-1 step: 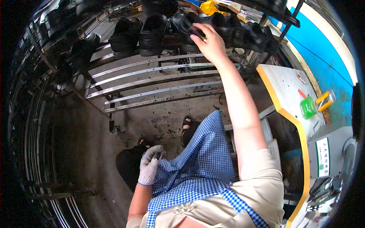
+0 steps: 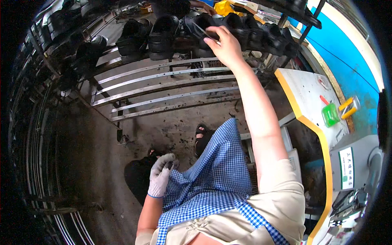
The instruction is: The person uses a small metal tool to scrape and clean the soles and edges of black shoes. They pick up shoes from a metal rack, perform the cleaning action, and place the shoes back on the rack. The process is repeated for multiple shoes throughout the video.
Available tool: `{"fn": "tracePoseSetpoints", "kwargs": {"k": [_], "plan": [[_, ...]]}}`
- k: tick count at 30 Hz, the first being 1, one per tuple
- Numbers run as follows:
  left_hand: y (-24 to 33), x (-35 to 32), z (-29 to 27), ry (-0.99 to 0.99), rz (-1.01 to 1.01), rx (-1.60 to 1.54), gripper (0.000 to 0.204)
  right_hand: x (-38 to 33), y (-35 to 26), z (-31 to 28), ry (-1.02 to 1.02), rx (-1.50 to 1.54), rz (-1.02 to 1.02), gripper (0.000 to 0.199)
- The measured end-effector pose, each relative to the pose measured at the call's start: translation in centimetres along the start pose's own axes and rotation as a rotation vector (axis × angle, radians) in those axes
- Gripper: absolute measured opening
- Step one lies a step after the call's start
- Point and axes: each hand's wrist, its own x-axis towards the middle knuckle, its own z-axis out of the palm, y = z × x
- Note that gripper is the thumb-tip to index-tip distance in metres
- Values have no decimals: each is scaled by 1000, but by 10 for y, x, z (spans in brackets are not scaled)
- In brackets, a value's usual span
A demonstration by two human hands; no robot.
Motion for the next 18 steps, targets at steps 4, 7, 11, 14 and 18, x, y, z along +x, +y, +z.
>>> {"fn": "tracePoseSetpoints", "kwargs": {"k": [4,7,11,14,18], "plan": [[32,16,11,-150,84,-144,40,-42,-47,-20,-162,85,-118,25],[78,19,38,-66,190,38,49,-98,-96,-56,-295,275,-154,25],[105,51,57,-70,941,902,79,-145,-124,-82,-575,486,-50,24],[93,56,55,-487,786,978,66,-166,-109,-47,-765,729,5,22],[51,40,45,-334,-102,-1,26,-206,-88,-8,-541,983,478,14]]}}
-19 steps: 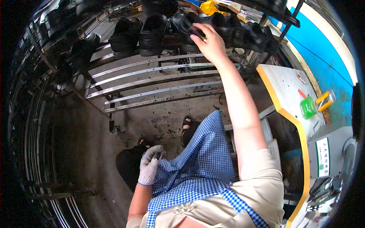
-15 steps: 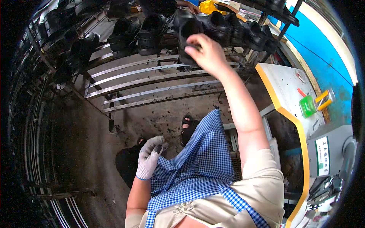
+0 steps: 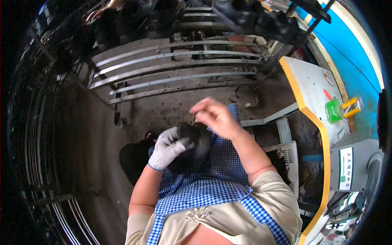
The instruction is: The person uses a small metal tool to scrape and clean the soles and edges of black shoes. They pick up shoes from a metal rack, perform the cleaning action, and place the shoes back on the rack. The process is repeated for multiple shoes throughout the video.
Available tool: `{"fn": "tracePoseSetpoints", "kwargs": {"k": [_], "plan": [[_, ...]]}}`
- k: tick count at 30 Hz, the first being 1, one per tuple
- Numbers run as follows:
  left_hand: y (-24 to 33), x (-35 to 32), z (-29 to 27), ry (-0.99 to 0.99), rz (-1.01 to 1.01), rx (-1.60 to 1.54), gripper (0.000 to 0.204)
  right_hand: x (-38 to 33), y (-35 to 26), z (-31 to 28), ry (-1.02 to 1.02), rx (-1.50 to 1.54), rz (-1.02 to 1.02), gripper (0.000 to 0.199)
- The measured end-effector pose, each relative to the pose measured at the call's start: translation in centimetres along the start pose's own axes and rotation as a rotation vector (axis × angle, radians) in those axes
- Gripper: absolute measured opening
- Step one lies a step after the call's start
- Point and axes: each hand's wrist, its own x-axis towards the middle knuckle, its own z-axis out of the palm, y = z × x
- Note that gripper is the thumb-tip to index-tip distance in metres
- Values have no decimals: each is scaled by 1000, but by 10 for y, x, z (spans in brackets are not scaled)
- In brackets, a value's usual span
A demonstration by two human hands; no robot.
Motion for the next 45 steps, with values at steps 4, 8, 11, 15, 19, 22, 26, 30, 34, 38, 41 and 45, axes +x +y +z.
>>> {"fn": "tracePoseSetpoints", "kwargs": {"k": [4,8,11,15,19,22,26,30,34,38,41,45], "plan": [[-20,-13,-16,379,82,-130,28,-10,53,11,27,215,60,37],[-11,-27,-14,220,-1,-854,33,-7,50,43,5,55,-66,48],[0,-27,-11,360,-4,-645,31,-2,23,40,-36,-236,-111,45],[-4,-37,-2,380,178,-295,31,9,-12,32,-172,-540,-403,40],[-10,-37,-5,376,277,119,30,19,-31,36,-236,-755,-611,36],[-20,-35,-7,500,359,454,27,15,-38,41,-225,-970,-733,29],[-14,-35,-3,446,213,94,24,17,-14,50,-200,-1080,-728,14],[-22,-34,-5,443,223,138,26,24,22,39,-193,-482,-461,14],[-16,-34,-3,452,285,172,23,21,14,52,-60,-418,-537,14],[-23,-32,-6,491,369,280,21,16,14,66,-35,-511,-581,29],[-20,-31,-2,517,375,338,21,9,20,72,8,-453,-485,17],[-45,-25,-16,787,455,90,22,-28,35,76,-143,-391,-200,15]]}}
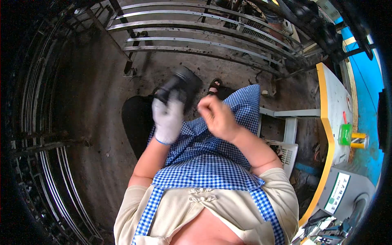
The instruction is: The person uses a small metal tool to scrape and clean the soles and edges of black shoes. They pick up shoes from a metal rack, perform the cleaning action, and place the shoes back on the rack. The process is repeated for multiple shoes throughout the video.
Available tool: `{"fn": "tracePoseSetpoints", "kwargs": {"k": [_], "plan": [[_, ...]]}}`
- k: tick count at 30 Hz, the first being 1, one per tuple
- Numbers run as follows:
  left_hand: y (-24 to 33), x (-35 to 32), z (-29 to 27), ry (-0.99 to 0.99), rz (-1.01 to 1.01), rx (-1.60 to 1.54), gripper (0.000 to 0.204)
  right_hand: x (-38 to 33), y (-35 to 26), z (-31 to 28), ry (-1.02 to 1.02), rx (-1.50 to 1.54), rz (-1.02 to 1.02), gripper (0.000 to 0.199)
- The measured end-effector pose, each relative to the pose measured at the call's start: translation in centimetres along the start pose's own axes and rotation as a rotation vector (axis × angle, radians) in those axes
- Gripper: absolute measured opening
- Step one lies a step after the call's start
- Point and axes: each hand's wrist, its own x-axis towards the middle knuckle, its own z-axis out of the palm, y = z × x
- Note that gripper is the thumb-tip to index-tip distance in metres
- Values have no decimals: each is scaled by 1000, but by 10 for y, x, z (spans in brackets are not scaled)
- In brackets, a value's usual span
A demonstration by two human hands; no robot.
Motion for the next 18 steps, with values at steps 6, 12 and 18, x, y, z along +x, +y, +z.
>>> {"fn": "tracePoseSetpoints", "kwargs": {"k": [6,12,18], "plan": [[33,42,-26,110,5,-81,25,-38,42,3,-144,183,475,18],[60,34,-7,-380,-84,61,31,0,-8,-43,43,12,135,64],[81,38,8,-1131,393,863,27,-20,0,-44,-79,-249,57,92]]}}
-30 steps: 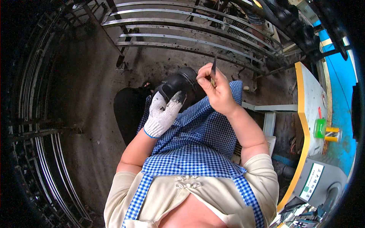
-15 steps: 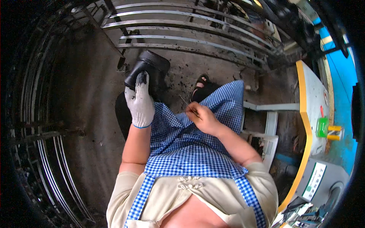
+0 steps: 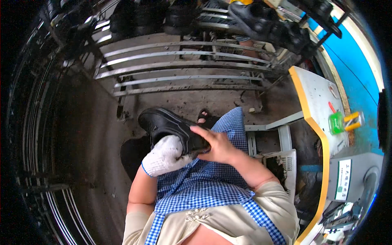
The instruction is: The person uses a small metal tool to scrape and clean the soles and edges of black shoes. They pick up shoes from a metal rack, perform the cleaning action, and place the shoes back on the rack. The process is repeated for multiple shoes throughout the video.
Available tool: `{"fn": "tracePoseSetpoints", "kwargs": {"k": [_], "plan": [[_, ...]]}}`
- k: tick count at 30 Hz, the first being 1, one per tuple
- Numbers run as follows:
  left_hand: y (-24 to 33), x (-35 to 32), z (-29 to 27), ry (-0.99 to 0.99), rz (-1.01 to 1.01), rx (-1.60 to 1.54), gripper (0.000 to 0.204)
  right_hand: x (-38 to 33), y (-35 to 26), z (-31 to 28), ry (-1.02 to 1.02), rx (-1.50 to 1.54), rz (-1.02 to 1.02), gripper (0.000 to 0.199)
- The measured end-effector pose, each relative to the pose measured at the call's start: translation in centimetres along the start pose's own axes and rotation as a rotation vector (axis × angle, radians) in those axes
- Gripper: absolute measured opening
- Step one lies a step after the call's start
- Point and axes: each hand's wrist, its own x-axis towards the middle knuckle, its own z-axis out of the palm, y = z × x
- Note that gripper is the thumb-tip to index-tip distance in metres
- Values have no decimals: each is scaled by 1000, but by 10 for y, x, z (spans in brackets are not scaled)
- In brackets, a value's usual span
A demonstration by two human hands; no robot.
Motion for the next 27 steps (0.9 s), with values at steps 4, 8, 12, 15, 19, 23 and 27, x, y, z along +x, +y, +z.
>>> {"fn": "tracePoseSetpoints", "kwargs": {"k": [4,8,12,15,19,23,27], "plan": [[39,23,-8,255,179,1,40,-31,13,-4,147,269,198,86],[34,-3,-19,633,293,-361,30,-58,36,-23,618,645,188,84],[17,-18,24,888,-173,-804,18,-21,26,-61,945,711,150,80],[16,-16,40,676,-269,-1048,24,40,36,-87,1099,535,39,79],[6,-16,56,439,-199,-873,28,132,71,-122,1167,245,-26,78],[1,-18,61,430,-238,-779,25,189,93,-140,1101,49,107,80],[-12,-32,70,449,-360,-750,25,189,118,-158,1022,151,211,70]]}}
